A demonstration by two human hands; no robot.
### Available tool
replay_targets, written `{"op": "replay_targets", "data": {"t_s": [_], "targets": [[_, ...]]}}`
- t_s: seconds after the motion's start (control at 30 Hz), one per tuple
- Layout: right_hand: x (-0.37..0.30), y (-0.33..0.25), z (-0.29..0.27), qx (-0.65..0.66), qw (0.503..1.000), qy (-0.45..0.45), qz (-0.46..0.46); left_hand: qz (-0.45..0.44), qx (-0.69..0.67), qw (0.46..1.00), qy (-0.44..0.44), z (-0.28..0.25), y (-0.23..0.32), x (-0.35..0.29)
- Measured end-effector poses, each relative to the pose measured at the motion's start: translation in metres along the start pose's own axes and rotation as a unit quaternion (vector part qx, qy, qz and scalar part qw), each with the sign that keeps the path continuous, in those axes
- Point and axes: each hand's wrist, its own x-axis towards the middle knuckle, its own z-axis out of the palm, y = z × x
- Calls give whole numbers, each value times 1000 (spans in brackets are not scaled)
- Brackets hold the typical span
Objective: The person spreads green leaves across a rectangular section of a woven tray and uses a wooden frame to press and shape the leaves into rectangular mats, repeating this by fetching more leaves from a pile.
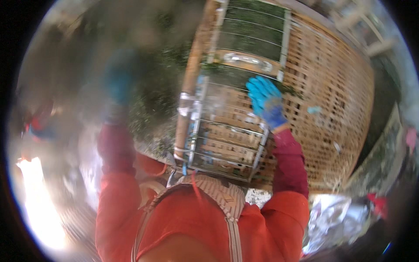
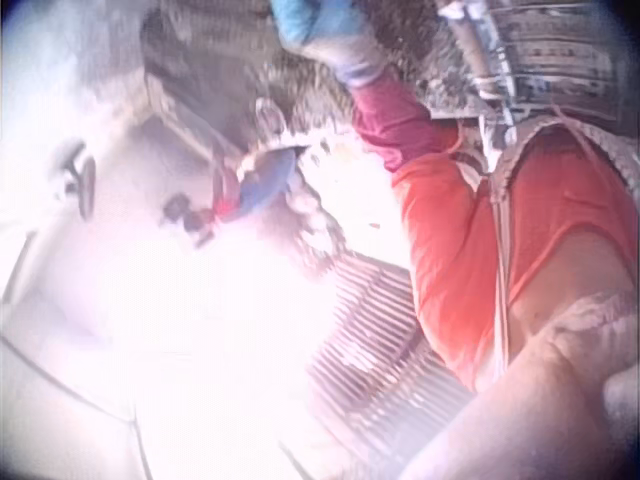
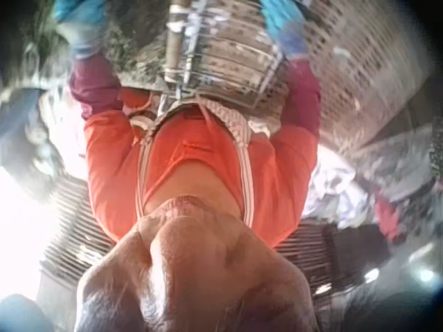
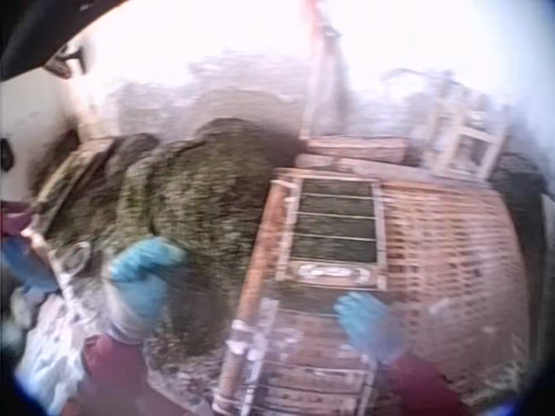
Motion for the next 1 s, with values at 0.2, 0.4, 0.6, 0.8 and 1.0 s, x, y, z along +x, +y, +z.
{"op": "replay_targets", "data": {"t_s": [0.2, 0.4, 0.6, 0.8, 1.0], "targets": [[-34, 10, -29, -68, 992, 49, 95, 165, 246, 908, -295, 177, -106, -12], [-77, 10, -53, -98, 978, 50, 178, 162, 282, 940, -103, 136, -115, -48], [-4, -1, -2, -103, 992, -77, 6, 155, 434, 816, -349, 159, -105, -60], [-14, 34, -47, -117, 985, -124, 15, 28, 469, 784, -406, 125, -119, -38], [3, 9, -14, -75, 989, -126, 13, 129, 447, 818, -338, 165, -105, -59]]}}
